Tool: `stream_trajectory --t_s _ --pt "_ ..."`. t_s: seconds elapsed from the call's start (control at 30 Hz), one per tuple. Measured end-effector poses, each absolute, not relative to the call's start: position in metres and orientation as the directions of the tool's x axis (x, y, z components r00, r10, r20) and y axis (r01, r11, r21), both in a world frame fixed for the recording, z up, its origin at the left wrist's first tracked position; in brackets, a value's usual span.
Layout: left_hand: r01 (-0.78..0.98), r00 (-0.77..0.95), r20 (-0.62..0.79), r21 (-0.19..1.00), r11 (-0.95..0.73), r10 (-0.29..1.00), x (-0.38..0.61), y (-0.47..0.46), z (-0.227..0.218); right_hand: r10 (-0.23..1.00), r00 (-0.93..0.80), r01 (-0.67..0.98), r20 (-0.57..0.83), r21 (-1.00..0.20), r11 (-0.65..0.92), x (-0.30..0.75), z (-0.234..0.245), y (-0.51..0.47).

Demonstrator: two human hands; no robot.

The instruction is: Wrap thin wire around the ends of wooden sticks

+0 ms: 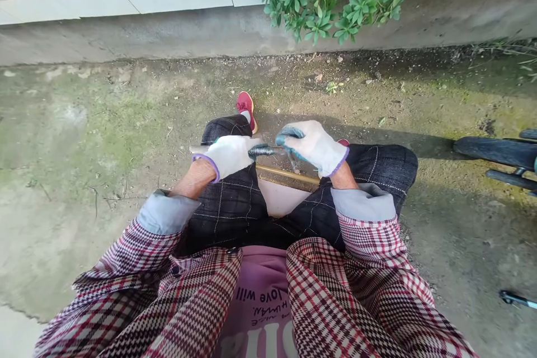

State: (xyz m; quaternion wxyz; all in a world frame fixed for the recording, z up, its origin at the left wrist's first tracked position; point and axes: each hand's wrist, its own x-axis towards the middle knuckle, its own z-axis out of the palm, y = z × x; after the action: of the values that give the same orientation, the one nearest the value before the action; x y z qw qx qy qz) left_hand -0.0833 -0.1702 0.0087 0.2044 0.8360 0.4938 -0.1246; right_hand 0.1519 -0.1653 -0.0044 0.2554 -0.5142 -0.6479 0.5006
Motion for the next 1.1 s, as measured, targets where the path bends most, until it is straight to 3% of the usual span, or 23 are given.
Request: stream_trajectory --t_s 0.07,0.13,0.23,0.3,0.4,0.47,0.6,0.7,0.8,0.87,0.97,1.1 --pt "0.821 0.565 -0.408 0.366 -0.438 0.718 -0.082 -0.172 0.015 0.952 -0.241 0.381 -0.187 -0.921 -0.085 0.156 -0.007 -0.162" --pt "0.744 0.604 -0.307 0.548 -0.383 0.735 -0.081 -0.172 0.022 0.969 -0.140 0.319 -0.202 -0.936 -0.149 0.157 -0.008 -0.158" --pt "0.616 0.533 -0.137 0.740 -0.271 0.835 -0.080 -0.167 0.026 0.972 -0.066 0.226 -0.227 -0.952 -0.207 0.153 -0.007 -0.157" --pt "0.560 0.466 -0.084 0.799 -0.220 0.881 -0.080 -0.163 0.023 0.961 -0.125 0.213 -0.248 -0.952 -0.218 0.147 -0.005 -0.160" --pt "0.572 0.396 -0.065 0.798 -0.191 0.916 -0.079 -0.157 0.016 0.924 -0.289 0.292 -0.250 -0.942 -0.164 0.139 -0.002 -0.165" --pt "0.654 0.371 -0.083 0.731 -0.197 0.925 -0.078 -0.156 0.012 0.891 -0.383 0.346 -0.242 -0.932 -0.105 0.137 0.000 -0.168" --pt "0.871 0.367 -0.219 0.421 -0.252 0.904 -0.075 -0.163 0.013 0.865 -0.449 0.423 -0.224 -0.906 -0.014 0.142 0.001 -0.168" --pt "0.925 0.377 -0.305 0.183 -0.334 0.875 -0.072 -0.173 0.015 0.875 -0.446 0.508 -0.188 -0.858 0.075 0.147 -0.002 -0.165" --pt "0.916 0.396 -0.342 0.085 -0.392 0.852 -0.073 -0.177 0.016 0.880 -0.447 0.557 -0.163 -0.820 0.131 0.150 -0.006 -0.163" --pt "0.885 0.462 -0.390 0.144 -0.443 0.796 -0.075 -0.177 0.017 0.891 -0.429 0.562 -0.150 -0.816 0.133 0.152 -0.007 -0.162" --pt "0.798 0.595 -0.389 0.394 -0.457 0.704 -0.078 -0.174 0.022 0.913 -0.390 0.498 -0.124 -0.862 0.096 0.154 -0.009 -0.159" --pt "0.702 0.579 -0.241 0.633 -0.326 0.779 -0.078 -0.172 0.029 0.947 -0.287 0.305 -0.143 -0.951 -0.051 0.151 -0.010 -0.159"
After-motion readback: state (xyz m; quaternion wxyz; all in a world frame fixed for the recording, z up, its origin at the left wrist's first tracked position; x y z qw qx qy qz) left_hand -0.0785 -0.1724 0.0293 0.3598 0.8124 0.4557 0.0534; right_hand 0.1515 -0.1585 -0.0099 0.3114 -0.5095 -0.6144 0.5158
